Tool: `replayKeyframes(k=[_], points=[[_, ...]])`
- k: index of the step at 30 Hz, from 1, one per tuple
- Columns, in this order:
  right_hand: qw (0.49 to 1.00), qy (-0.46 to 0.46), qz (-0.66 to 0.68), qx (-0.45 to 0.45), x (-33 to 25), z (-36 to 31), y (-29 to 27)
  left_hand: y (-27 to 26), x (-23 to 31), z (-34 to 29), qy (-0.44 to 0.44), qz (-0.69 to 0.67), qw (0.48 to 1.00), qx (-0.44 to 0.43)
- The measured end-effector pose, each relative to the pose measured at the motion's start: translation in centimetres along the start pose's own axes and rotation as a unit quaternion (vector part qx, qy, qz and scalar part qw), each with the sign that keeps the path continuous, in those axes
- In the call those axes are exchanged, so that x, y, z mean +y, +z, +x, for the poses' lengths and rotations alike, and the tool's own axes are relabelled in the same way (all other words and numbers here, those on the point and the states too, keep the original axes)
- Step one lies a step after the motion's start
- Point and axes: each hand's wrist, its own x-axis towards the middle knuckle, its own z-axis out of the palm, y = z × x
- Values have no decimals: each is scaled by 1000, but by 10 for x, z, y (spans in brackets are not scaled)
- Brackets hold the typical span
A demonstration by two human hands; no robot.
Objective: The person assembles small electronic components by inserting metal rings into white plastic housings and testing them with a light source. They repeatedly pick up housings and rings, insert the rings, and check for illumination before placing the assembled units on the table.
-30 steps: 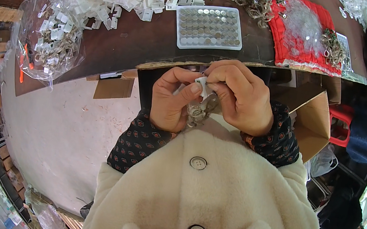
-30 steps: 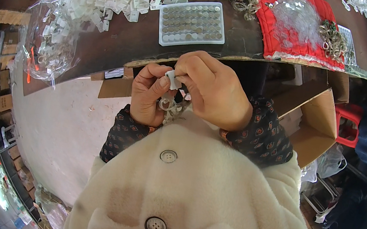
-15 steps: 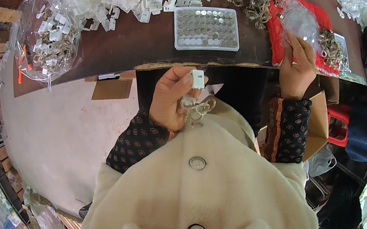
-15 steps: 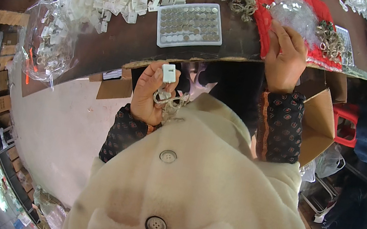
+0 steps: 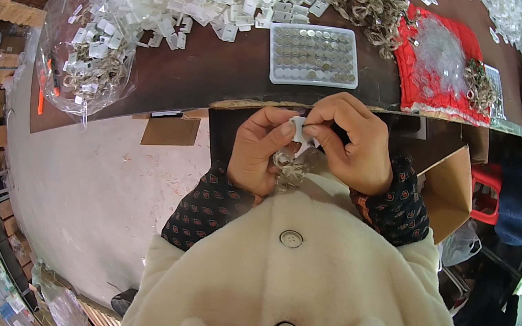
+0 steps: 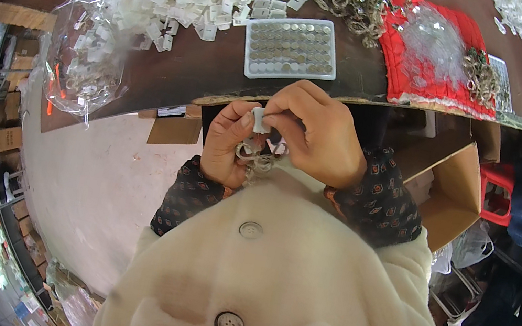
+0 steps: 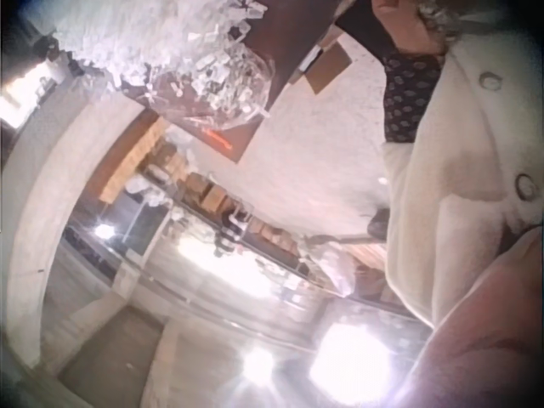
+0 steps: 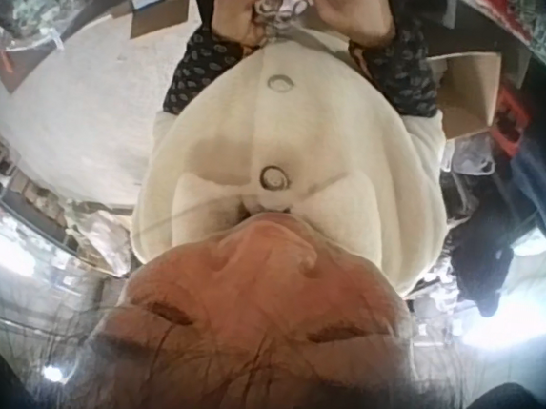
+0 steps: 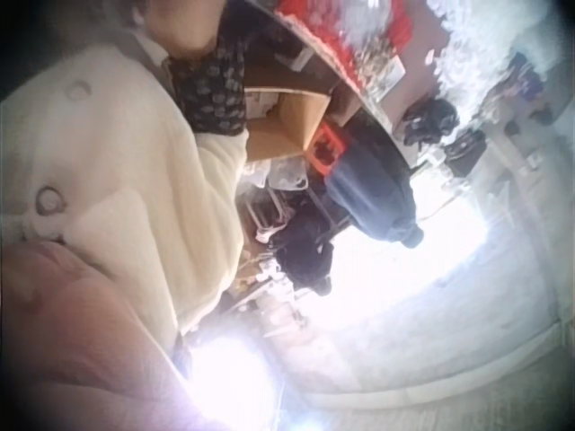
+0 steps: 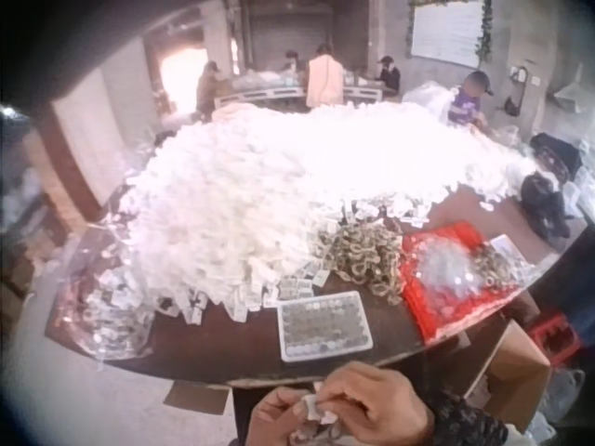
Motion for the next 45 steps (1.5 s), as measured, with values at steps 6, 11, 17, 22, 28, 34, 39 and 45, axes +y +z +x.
replayKeyframes(k=[6,11,17,22,28,34,39,45], points=[[995,64,75,-17,1,3,1,-3,5,0,12,-6,1000,6],[999,35,6,-40,0,5,3,-4,8,0,8,36,999,13],[996,38,77,-5,4,19,9,-3,53,-3,136,252,958,27],[999,44,-8,4,2,32,3,-12,171,-6,466,327,805,167],[994,-54,-94,-8,6,65,15,-39,255,16,497,747,371,239],[926,-173,-313,-122,31,133,53,-34,168,5,463,508,700,194],[853,-270,-408,-184,49,163,81,-32,107,1,292,362,871,158],[935,-195,-253,-156,42,163,71,-27,100,14,302,368,870,129]])
